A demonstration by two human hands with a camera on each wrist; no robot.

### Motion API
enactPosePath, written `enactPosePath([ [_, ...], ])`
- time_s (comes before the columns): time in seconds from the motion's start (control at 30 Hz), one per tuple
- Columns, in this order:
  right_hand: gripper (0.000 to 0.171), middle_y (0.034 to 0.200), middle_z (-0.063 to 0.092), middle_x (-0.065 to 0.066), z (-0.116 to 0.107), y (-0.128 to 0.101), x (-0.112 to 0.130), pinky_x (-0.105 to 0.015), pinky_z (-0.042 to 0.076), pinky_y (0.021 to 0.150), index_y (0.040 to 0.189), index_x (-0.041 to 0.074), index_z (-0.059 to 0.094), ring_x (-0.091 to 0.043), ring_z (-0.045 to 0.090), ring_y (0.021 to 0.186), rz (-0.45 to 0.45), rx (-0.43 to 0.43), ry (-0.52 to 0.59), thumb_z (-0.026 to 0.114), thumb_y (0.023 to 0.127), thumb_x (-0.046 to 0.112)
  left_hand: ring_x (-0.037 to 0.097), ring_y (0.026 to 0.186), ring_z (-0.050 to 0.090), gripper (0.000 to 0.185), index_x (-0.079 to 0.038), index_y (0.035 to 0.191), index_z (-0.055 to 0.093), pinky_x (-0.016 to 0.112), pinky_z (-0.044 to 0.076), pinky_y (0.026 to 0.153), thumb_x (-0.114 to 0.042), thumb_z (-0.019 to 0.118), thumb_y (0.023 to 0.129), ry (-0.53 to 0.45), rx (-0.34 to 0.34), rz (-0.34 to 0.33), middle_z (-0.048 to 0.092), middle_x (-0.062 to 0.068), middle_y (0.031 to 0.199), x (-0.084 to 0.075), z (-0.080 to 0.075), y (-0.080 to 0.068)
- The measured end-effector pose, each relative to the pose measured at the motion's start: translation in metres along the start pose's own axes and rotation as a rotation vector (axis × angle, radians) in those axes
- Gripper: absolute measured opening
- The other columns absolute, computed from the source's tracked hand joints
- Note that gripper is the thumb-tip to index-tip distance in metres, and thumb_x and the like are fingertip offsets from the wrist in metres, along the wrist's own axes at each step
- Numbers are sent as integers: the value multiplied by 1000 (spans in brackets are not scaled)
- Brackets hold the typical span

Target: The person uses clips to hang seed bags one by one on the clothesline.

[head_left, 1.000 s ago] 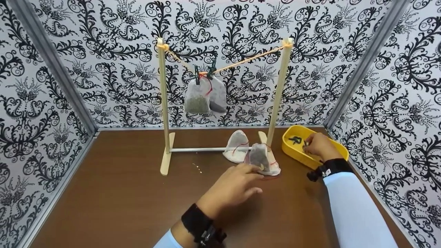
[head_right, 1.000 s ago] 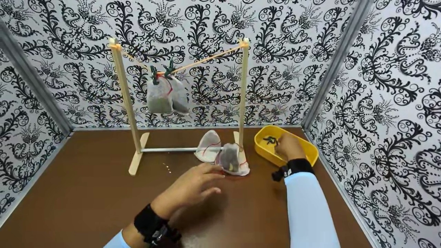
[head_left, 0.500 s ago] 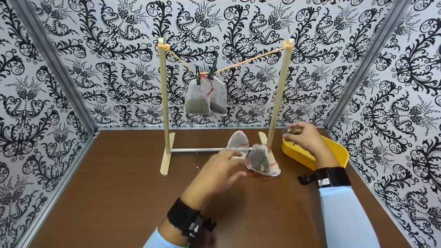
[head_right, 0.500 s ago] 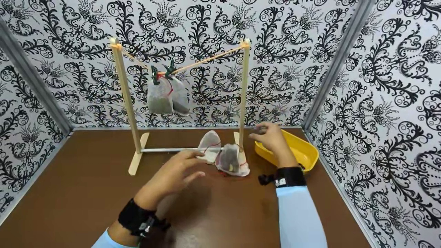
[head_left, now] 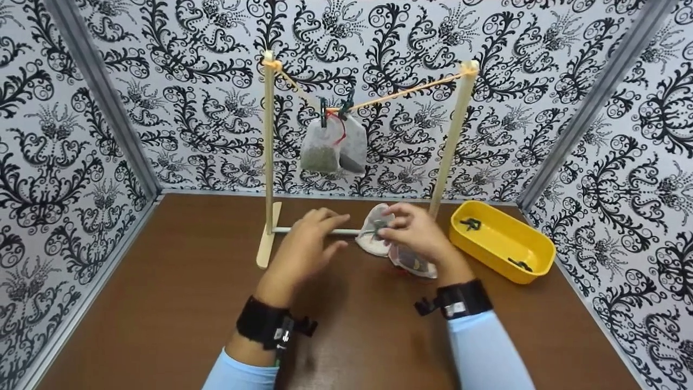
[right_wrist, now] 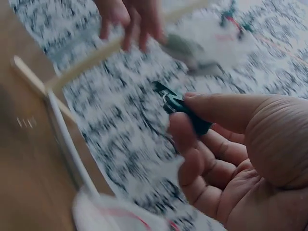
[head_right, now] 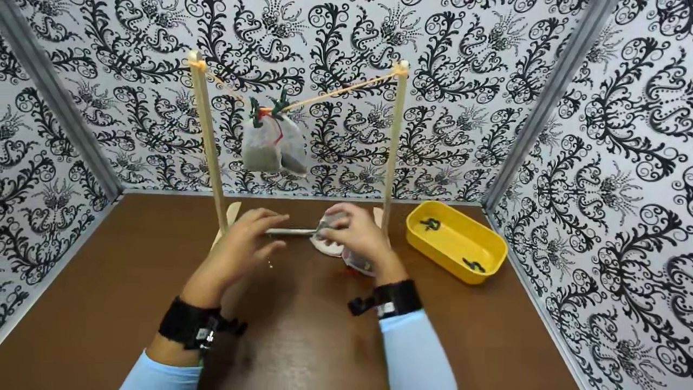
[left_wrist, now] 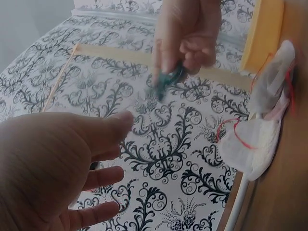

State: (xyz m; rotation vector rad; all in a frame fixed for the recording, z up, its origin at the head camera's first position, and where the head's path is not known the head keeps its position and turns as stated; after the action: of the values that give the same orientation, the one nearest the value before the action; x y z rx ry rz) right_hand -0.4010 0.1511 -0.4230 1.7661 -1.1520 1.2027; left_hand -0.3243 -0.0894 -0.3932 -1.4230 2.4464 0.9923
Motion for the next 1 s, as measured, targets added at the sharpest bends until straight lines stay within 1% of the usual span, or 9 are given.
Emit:
enactPosePath([
  [0.13, 32, 97, 83, -3, 28, -1, 6, -30, 69, 82, 128, -8, 72, -20, 78, 85, -54, 23, 46, 83, 100, 4, 31, 137, 68, 73, -23, 163, 63, 54, 56, 121, -29, 92, 95, -7, 17, 13, 73, 6, 146, -3, 1, -1],
  [0.23, 23, 96, 81, 2, 39, -4, 8, -24, 66, 77, 123, -7, 77, -13, 75, 81, -67, 26, 50, 80, 103, 4, 30, 137, 68, 74, -23, 163, 63, 54, 56, 121, -30, 91, 96, -9, 35, 35, 73, 5, 146, -6, 4, -2],
  [0.4, 25, 105, 81, 0, 46, -7, 9, -21, 65, 77, 127, -4, 80, -9, 74, 83, -79, 44, 61, 79, 105, 8, 28, 130, 71, 62, -14, 154, 72, 50, 59, 115, -32, 90, 97, 2, 53, 87, 75, 3, 139, -8, 4, -3],
  [0.5, 26, 109, 82, -2, 46, -7, 10, -23, 66, 79, 128, -4, 80, -13, 75, 86, -71, 59, 83, 79, 106, 10, 28, 125, 72, 50, -10, 144, 77, 49, 61, 109, -30, 89, 99, 9, 58, 116, 77, 3, 131, -10, 4, -3],
  [0.6, 26, 111, 82, -4, 43, -8, 10, -24, 66, 82, 129, -2, 81, -17, 76, 92, -77, 61, 65, 78, 107, 13, 26, 120, 73, 42, -9, 139, 77, 47, 62, 106, -29, 85, 103, 24, 58, 115, 76, 2, 126, -12, 6, -3],
  [0.73, 27, 111, 83, -12, 33, -9, 9, -26, 66, 79, 130, 0, 81, -18, 75, 91, -80, 62, -13, 75, 110, 18, 26, 117, 75, 40, -8, 141, 74, 45, 64, 106, -23, 82, 105, 19, 40, 96, 75, 4, 125, -11, 7, -3],
  [0.83, 28, 113, 83, -17, 17, -9, 4, -34, 69, 79, 130, 2, 81, -21, 78, 90, -44, 40, -136, 75, 111, 21, 27, 117, 75, 40, -7, 143, 73, 44, 64, 107, -19, 80, 105, 7, 21, 84, 75, 5, 126, -10, 5, -3],
  [0.93, 27, 119, 83, -18, -7, -9, -8, -43, 69, 90, 129, 4, 82, -28, 80, 101, 14, -42, -310, 76, 110, 22, 26, 117, 76, 36, -7, 140, 74, 42, 65, 104, -20, 79, 106, 15, -4, 80, 75, 4, 126, -11, 2, -3],
  [1.0, 27, 124, 82, -20, -27, -11, -18, -49, 67, 98, 129, 4, 82, -33, 78, 110, 74, -110, -414, 76, 110, 22, 25, 113, 77, 32, -8, 136, 77, 41, 66, 100, -20, 79, 106, 34, -35, 101, 76, 3, 122, -13, 0, -3],
])
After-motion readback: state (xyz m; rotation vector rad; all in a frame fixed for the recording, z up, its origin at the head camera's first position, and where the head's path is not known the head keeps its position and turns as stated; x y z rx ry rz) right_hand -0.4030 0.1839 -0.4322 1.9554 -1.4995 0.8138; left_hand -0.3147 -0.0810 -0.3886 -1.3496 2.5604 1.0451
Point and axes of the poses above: each hand's wrist, its own y-axis towards the middle knuckle, its own z-axis out of the palm, x = y × z, the point moved 7 cm from there along y, towards the middle knuckle
